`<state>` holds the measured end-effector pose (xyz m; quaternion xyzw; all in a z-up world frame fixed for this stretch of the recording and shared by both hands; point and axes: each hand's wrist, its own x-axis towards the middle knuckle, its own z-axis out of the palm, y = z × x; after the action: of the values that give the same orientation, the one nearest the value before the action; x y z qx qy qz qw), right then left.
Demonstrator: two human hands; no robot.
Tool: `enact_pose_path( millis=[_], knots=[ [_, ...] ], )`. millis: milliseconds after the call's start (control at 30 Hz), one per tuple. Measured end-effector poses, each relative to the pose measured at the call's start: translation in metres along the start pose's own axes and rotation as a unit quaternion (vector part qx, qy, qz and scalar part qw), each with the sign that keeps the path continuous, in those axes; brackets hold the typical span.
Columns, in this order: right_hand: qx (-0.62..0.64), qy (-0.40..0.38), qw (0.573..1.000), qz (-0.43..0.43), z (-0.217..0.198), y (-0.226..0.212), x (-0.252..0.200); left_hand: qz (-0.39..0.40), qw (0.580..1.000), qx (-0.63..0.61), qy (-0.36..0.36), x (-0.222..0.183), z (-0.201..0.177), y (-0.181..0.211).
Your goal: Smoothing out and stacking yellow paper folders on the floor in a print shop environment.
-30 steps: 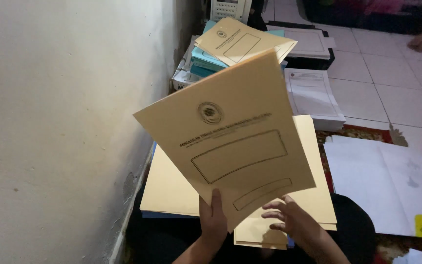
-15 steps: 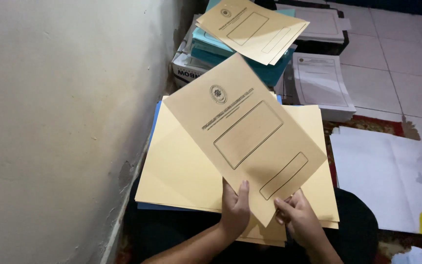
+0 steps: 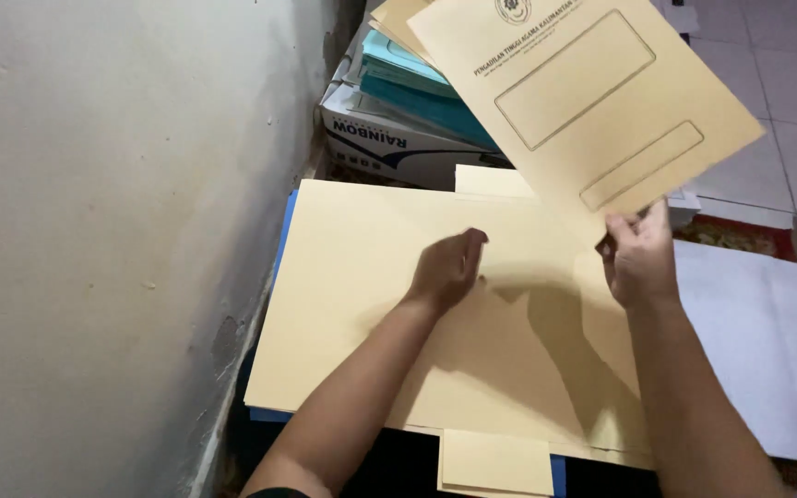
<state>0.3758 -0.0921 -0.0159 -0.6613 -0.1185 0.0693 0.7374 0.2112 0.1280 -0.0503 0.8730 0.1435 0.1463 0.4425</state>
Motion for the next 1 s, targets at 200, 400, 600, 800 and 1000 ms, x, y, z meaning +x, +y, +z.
enact_pose_path(
  millis=[200,400,600,800,1000],
  knots=[
    [-0.034,-0.038,0.999,-0.02,0.104,-0.047,0.103,0.158,0.976,0.103,0.107,0.006,0.021,-0.019],
    [-0.093,-0.052,0.994,0.006,0.107,0.061,0.241,0.151,0.979,0.098,0.099,0.006,0.021,-0.018],
    [-0.171,0.035,0.984,-0.019,0.068,0.053,0.24,0.116,0.988,0.053,0.084,0.005,0.016,-0.017],
    [-0.232,-0.043,0.971,-0.039,0.026,-0.003,0.216,0.103,0.991,0.021,0.085,0.005,0.013,-0.013],
    [-0.258,-0.104,0.959,-0.05,-0.044,-0.068,0.192,0.097,0.993,0.002,0.068,0.006,0.01,-0.013]
  ],
)
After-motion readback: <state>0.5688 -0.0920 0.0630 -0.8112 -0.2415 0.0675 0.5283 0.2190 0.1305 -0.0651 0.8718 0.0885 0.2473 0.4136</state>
